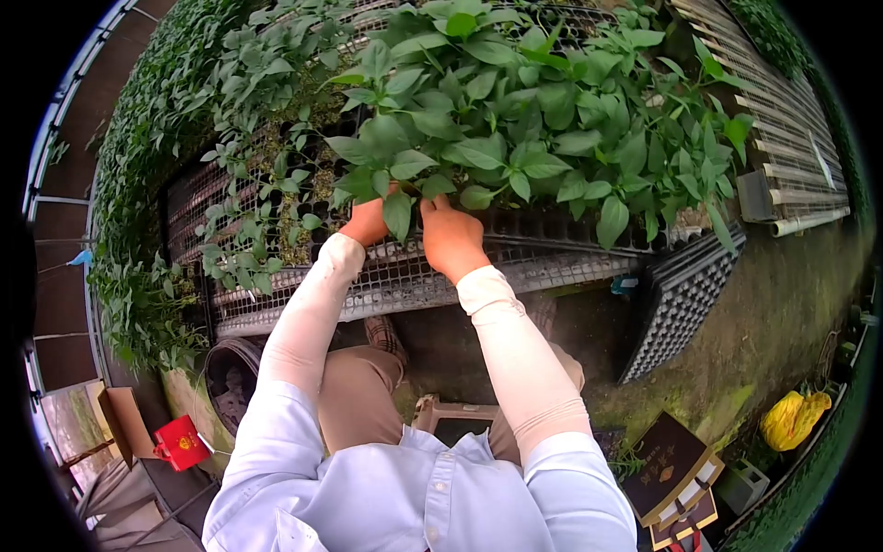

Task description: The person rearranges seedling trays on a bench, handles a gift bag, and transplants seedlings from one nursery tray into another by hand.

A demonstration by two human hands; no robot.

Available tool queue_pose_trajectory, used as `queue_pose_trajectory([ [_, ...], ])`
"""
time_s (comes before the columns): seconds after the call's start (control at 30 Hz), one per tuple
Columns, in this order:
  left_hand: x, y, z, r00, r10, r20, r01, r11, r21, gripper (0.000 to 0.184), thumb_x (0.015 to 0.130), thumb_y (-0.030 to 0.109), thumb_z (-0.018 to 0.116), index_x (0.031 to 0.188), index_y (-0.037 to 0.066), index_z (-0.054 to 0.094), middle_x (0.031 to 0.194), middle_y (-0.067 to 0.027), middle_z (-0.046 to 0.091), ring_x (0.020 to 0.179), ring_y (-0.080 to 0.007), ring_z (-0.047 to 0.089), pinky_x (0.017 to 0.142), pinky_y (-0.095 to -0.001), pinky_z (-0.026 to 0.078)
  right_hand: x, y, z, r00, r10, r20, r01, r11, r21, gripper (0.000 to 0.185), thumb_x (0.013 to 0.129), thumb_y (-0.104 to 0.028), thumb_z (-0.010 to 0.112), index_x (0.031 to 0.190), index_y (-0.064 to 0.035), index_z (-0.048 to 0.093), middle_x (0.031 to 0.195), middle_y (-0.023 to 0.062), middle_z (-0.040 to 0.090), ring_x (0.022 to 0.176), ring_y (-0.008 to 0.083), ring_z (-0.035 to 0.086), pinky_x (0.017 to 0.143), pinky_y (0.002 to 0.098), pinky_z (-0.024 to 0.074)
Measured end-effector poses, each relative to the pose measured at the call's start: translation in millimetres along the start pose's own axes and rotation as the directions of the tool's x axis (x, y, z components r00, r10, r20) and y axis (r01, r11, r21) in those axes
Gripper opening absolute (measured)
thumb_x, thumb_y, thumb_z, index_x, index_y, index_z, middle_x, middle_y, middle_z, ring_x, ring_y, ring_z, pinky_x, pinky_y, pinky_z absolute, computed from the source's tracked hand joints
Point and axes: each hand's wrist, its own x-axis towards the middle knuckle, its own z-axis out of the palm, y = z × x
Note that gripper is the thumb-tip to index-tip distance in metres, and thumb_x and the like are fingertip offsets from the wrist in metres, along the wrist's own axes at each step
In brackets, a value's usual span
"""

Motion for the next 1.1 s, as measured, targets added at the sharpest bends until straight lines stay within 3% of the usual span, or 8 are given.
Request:
queue_pose_trajectory([
  [0.13, -8.1, -1.6, -20.5, 0.923, -0.194, 0.333, 0.265, 0.946, -0.184, 0.044, 0.08, 0.011, 0.069, 0.122, 0.005, 0.059, 0.115, -0.0193, 0.061, 0.104, -0.0414, 0.059, 0.087, -0.0465, 0.049, 18.9, 4.2, 17.8, 0.988, 0.084, 0.129, -0.078, 0.996, -0.048, 0.047, 0.085, -0.005, 0.056, 0.133, -0.008, 0.053, 0.139, 0.014, 0.051, 0.101, 0.0359, 0.068, 0.079, 0.0455, 0.0549],
  [0.23, -0.7, 0.1, -48.4, 0.997, -0.078, -0.008, 0.072, 0.951, -0.301, 0.037, 0.083, 0.007, 0.059, 0.119, 0.007, 0.063, 0.105, -0.0185, 0.067, 0.095, -0.0425, 0.062, 0.087, -0.0466, 0.051, 19.1, -0.9, 15.6, 0.99, 0.063, 0.123, -0.054, 0.996, -0.077, 0.068, 0.082, 0.001, 0.053, 0.147, -0.0139, 0.037, 0.136, 0.0201, 0.054, 0.104, 0.0405, 0.065, 0.082, 0.0507, 0.0529],
  [0.4, 33.8, -43.0, -50.1, 0.836, -0.517, -0.184, 0.389, 0.794, -0.467, 0.03, 0.084, 0.003, 0.056, 0.11, 0.004, 0.07, 0.103, -0.0185, 0.069, 0.097, -0.0352, 0.067, 0.089, -0.0413, 0.052, 23.0, 1.5, 19.0, 0.99, 0.05, 0.133, -0.035, 0.993, -0.114, 0.055, 0.085, -0.003, 0.054, 0.139, -0.008, 0.045, 0.136, 0.0176, 0.053, 0.104, 0.0379, 0.066, 0.085, 0.0482, 0.0544],
  [0.47, 63.8, -73.9, -38.0, 0.77, -0.611, -0.187, 0.43, 0.712, -0.556, 0.035, 0.087, 0.005, 0.057, 0.121, 0.001, 0.066, 0.119, -0.014, 0.069, 0.105, -0.0238, 0.067, 0.093, -0.0332, 0.051, 23.8, 5.9, 21.5, 0.991, 0.018, 0.13, -0.01, 0.998, -0.068, 0.058, 0.084, -0.001, 0.054, 0.141, -0.0085, 0.043, 0.138, 0.0199, 0.051, 0.104, 0.0385, 0.066, 0.084, 0.0481, 0.0547],
  [0.63, 127.7, -148.2, -11.7, 0.562, -0.826, 0.036, 0.706, 0.457, -0.542, 0.057, 0.088, 0.005, 0.056, 0.143, -0.007, 0.043, 0.134, -0.0256, 0.057, 0.093, -0.0284, 0.069, 0.082, -0.0368, 0.052, 16.8, 2.5, 17.0, 0.995, -0.066, 0.07, 0.073, 0.992, -0.102, 0.065, 0.085, -0.006, 0.055, 0.147, -0.0086, 0.035, 0.145, 0.0218, 0.046, 0.105, 0.0422, 0.063, 0.087, 0.0499, 0.0531],
  [0.77, 147.7, -176.5, 11.3, 0.466, -0.847, -0.254, 0.463, 0.478, -0.746, 0.041, 0.093, 0.014, 0.059, 0.128, -0.007, 0.057, 0.105, -0.0192, 0.067, 0.081, -0.0205, 0.067, 0.072, -0.0347, 0.051, 14.9, 0.8, 11.5, 0.993, -0.081, 0.091, 0.093, 0.986, -0.138, 0.061, 0.086, -0.01, 0.061, 0.143, -0.0076, 0.038, 0.141, 0.0227, 0.049, 0.104, 0.0414, 0.063, 0.086, 0.0497, 0.0536],
  [0.9, 146.5, -165.2, -13.8, 0.454, -0.874, -0.173, 0.609, 0.446, -0.656, 0.031, 0.098, 0.027, 0.059, 0.107, -0.001, 0.07, 0.085, -0.0056, 0.068, 0.071, -0.0148, 0.064, 0.062, -0.0296, 0.051, 16.1, 2.9, 12.1, 0.992, -0.099, 0.078, 0.109, 0.984, -0.14, 0.058, 0.088, -0.015, 0.063, 0.14, -0.0043, 0.041, 0.138, 0.0236, 0.051, 0.105, 0.0408, 0.063, 0.087, 0.0492, 0.0533],
  [1.1, 113.5, -126.9, -35.2, 0.473, -0.803, -0.363, 0.229, 0.51, -0.829, 0.026, 0.103, 0.023, 0.053, 0.105, 0.001, 0.066, 0.089, -0.0034, 0.068, 0.073, -0.0112, 0.06, 0.068, -0.0252, 0.047, 15.5, 5.0, 11.0, 0.992, -0.033, 0.125, 0.044, 0.995, -0.087, 0.052, 0.087, -0.015, 0.064, 0.133, 0.0018, 0.047, 0.142, 0.0218, 0.049, 0.105, 0.0416, 0.063, 0.088, 0.0493, 0.0523],
])
